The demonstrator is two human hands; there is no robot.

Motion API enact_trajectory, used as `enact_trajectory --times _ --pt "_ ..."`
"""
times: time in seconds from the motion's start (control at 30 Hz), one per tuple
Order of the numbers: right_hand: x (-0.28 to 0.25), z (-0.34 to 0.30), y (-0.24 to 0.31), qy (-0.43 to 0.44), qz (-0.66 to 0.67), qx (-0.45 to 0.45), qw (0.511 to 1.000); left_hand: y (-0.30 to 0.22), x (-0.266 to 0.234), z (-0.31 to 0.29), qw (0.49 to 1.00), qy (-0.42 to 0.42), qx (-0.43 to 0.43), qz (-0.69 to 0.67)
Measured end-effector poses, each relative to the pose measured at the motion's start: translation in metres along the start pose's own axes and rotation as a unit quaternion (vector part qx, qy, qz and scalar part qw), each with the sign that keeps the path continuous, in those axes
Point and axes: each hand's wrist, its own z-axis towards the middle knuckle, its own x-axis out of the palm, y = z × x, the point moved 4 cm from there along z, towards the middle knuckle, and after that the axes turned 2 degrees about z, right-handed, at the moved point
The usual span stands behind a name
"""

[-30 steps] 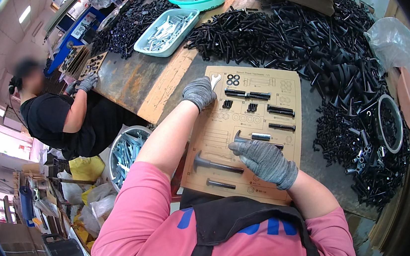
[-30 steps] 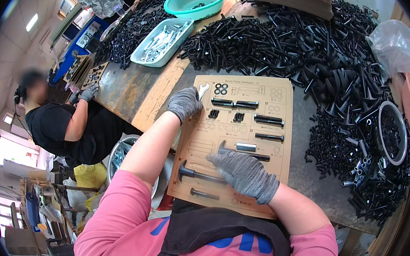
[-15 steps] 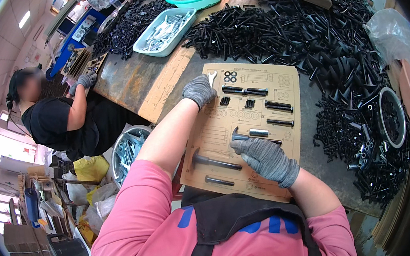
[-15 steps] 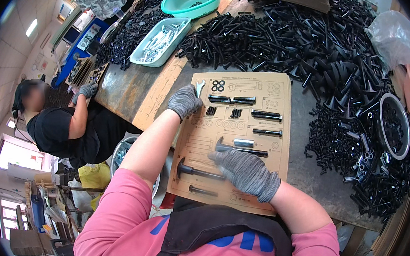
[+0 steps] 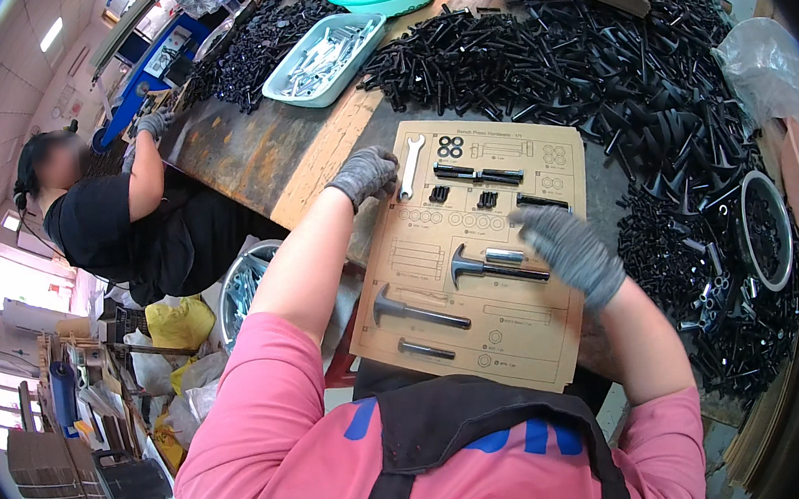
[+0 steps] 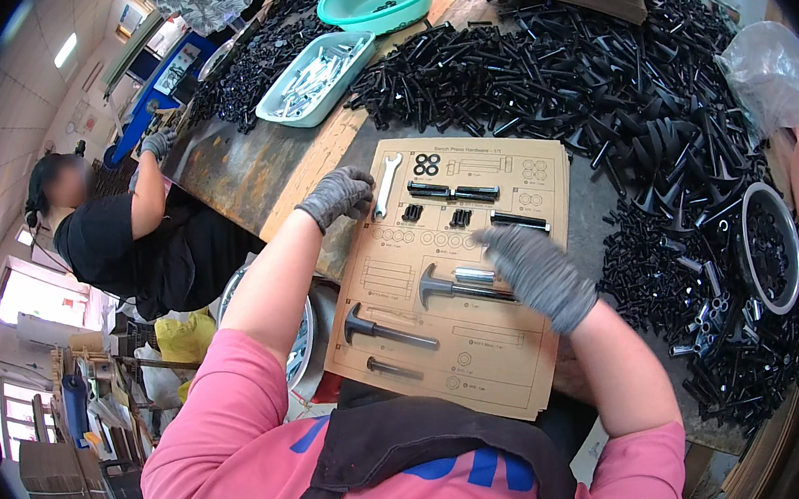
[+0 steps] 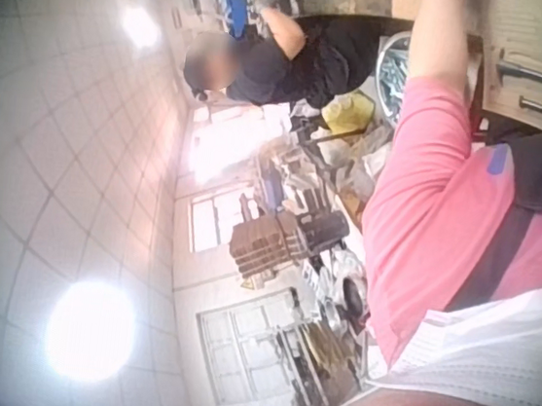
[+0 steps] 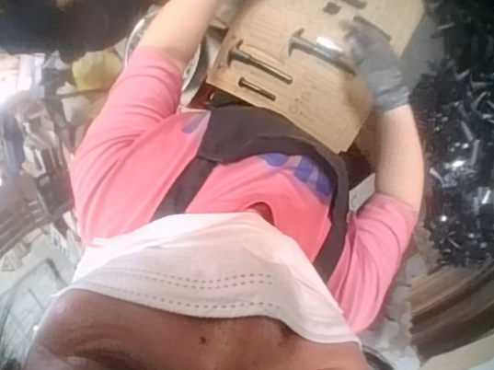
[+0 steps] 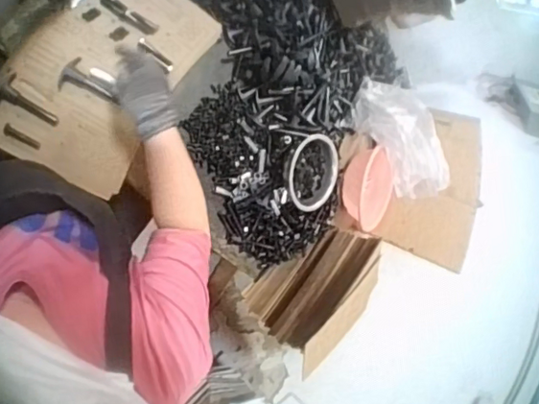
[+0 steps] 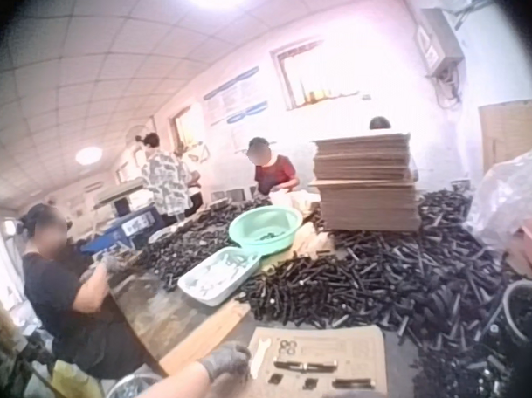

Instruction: The person assembles small black metal hardware components onto a cardboard template, picking parts from a large pile and placing them into designated slots. They handle hammers, bolts, and other fasteners, arranging them methodically on the template throughout the clip.

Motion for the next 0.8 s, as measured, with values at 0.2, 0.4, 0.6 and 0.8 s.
enact_trajectory --times 0.2,0.4,0.6,0.8 --pt "-0.086 0.054 -0.066 -0.186 -0.239 0.079 0.950 0.045 -0.005 -0.042 0.990 -0.097 0.105 0.004" --pt "-0.127 0.089 -0.121 -0.109 -0.430 0.255 0.859 0.114 0.017 -0.163 0.980 -0.115 0.157 -0.033" --pt "-0.127 0.106 -0.137 -0.064 -0.399 0.227 0.886 0.160 0.045 -0.224 0.993 0.022 0.106 -0.034" --pt "-0.126 0.112 -0.122 -0.057 -0.451 0.256 0.853 0.171 0.046 -0.219 0.983 0.043 0.047 -0.172"
